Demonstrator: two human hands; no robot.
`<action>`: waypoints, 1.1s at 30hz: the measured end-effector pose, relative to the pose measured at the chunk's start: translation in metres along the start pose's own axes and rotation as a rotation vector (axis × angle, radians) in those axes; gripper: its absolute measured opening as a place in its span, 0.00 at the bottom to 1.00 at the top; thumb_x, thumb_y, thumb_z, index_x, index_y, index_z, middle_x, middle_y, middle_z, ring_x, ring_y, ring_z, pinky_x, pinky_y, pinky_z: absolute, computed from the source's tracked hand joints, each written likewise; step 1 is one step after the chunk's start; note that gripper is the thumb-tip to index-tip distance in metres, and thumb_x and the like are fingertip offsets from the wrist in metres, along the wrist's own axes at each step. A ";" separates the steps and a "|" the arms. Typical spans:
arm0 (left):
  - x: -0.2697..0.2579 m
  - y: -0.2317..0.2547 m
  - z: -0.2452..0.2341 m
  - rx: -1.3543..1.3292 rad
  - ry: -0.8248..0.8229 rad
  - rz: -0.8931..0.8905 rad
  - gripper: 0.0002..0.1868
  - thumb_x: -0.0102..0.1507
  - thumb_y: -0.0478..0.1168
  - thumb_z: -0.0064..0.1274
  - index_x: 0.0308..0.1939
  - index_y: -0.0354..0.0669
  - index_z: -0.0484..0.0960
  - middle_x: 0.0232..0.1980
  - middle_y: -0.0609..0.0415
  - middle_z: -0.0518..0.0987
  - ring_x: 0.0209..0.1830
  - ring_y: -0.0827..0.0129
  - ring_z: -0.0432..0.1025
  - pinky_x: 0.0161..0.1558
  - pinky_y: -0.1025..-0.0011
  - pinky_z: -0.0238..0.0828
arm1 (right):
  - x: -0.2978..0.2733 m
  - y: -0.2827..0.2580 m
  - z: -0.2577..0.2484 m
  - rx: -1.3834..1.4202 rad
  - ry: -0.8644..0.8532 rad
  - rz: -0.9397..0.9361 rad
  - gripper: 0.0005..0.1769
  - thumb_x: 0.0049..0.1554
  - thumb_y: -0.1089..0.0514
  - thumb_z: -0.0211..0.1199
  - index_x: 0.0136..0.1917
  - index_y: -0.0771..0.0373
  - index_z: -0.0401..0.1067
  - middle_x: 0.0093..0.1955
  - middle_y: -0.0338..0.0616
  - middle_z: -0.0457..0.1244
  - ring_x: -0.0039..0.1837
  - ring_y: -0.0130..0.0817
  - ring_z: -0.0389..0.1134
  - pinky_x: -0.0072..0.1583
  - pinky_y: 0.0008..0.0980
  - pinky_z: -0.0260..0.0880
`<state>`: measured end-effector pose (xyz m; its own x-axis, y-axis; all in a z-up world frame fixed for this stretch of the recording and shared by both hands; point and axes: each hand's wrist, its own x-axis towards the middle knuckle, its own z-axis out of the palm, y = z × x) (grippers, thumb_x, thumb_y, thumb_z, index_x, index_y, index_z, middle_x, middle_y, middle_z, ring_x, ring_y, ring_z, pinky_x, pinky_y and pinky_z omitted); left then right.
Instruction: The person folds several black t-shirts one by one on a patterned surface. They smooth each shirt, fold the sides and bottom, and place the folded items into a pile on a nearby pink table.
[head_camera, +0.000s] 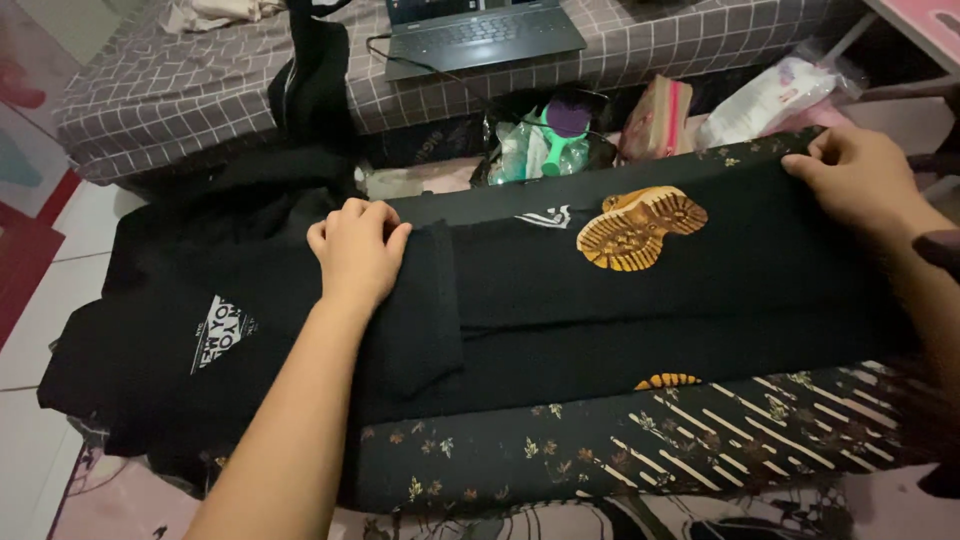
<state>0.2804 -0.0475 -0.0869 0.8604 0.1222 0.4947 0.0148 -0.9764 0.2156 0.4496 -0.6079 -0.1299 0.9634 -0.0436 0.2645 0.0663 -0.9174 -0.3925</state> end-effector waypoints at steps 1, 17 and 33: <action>-0.003 0.008 -0.003 0.032 0.074 0.058 0.09 0.61 0.47 0.60 0.40 0.49 0.84 0.49 0.57 0.78 0.57 0.58 0.70 0.65 0.50 0.53 | -0.006 -0.005 -0.003 0.013 0.015 -0.002 0.24 0.65 0.40 0.67 0.46 0.66 0.76 0.42 0.50 0.69 0.46 0.46 0.71 0.55 0.49 0.70; -0.067 0.146 0.028 -0.051 -0.312 0.211 0.35 0.66 0.63 0.44 0.74 0.56 0.66 0.80 0.40 0.54 0.80 0.43 0.45 0.71 0.34 0.35 | -0.128 -0.123 -0.015 -0.428 -0.155 -0.365 0.51 0.57 0.20 0.43 0.81 0.55 0.50 0.84 0.52 0.40 0.84 0.53 0.39 0.74 0.63 0.43; -0.063 0.070 -0.052 -0.323 -0.129 -0.001 0.34 0.66 0.55 0.51 0.73 0.44 0.69 0.77 0.39 0.62 0.81 0.46 0.49 0.75 0.39 0.31 | -0.132 -0.250 -0.016 -0.059 -0.160 -0.484 0.43 0.57 0.32 0.54 0.77 0.56 0.57 0.84 0.60 0.38 0.84 0.57 0.33 0.69 0.81 0.29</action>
